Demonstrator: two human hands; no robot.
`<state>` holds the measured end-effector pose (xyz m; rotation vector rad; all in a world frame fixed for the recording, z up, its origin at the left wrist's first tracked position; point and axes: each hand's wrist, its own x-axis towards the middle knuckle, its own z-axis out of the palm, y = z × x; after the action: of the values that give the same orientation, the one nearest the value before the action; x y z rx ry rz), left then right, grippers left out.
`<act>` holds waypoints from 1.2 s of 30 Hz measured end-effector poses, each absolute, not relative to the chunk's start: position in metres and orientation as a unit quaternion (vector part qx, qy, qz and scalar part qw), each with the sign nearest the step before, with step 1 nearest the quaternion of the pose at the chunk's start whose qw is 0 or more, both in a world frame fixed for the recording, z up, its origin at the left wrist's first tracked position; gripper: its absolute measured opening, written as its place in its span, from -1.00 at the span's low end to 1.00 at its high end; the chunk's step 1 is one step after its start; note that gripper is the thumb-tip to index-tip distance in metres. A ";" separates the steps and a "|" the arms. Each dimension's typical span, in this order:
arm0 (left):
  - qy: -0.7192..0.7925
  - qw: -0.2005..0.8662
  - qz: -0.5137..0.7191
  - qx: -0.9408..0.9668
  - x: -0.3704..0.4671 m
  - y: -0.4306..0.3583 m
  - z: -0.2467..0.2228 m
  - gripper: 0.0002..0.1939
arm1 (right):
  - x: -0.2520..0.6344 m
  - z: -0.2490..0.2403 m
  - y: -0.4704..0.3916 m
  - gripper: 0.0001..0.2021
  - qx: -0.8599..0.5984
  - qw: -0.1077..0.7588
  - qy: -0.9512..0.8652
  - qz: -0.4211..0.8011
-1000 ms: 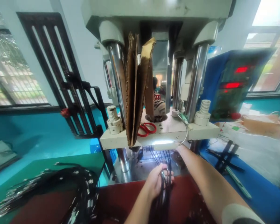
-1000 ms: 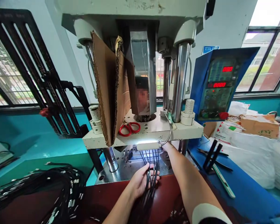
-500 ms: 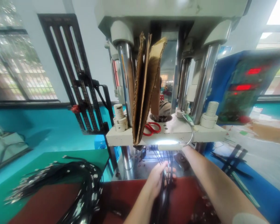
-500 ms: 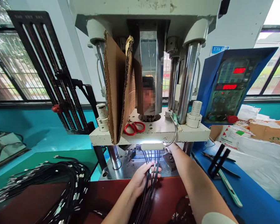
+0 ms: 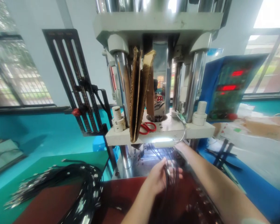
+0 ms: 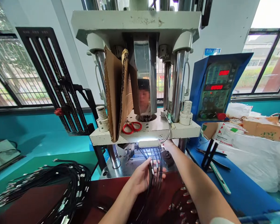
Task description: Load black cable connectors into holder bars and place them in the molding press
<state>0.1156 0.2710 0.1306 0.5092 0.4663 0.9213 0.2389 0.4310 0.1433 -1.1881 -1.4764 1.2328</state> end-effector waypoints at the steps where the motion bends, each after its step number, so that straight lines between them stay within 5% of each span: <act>1: 0.199 0.854 0.426 0.224 0.120 0.268 0.135 -0.60 | 0.241 0.141 0.426 -0.78 -0.488 0.429 -0.570 0.502; 7: 0.168 0.833 0.518 0.104 0.162 0.253 0.160 -0.62 | 0.271 0.138 0.369 -0.79 -0.501 0.490 -0.486 0.522; 13: 0.198 0.853 0.476 0.077 0.201 0.232 0.165 -0.79 | 0.313 0.157 0.305 -0.81 -0.463 0.564 -0.461 0.505; 23: 0.245 0.882 0.333 0.226 0.246 0.159 0.147 -0.81 | 0.387 0.140 0.246 -0.78 -0.486 0.641 -0.365 0.469; 27: 0.234 0.855 0.280 0.368 0.249 0.128 0.134 -0.65 | 0.421 0.124 0.235 -0.77 -0.497 0.666 -0.333 0.446; 31: 0.245 0.796 0.406 0.377 0.232 0.127 0.149 -0.61 | 0.448 0.107 0.219 -0.77 -0.519 0.673 -0.312 0.424; 36: 0.227 0.658 0.620 0.362 0.180 0.147 0.199 -0.84 | 0.459 0.083 0.190 -0.78 -0.546 0.647 -0.303 0.437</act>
<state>0.1803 0.1471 0.1987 0.8207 0.5146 1.4033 0.4588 0.1904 0.0825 -1.2431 -0.6891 0.9949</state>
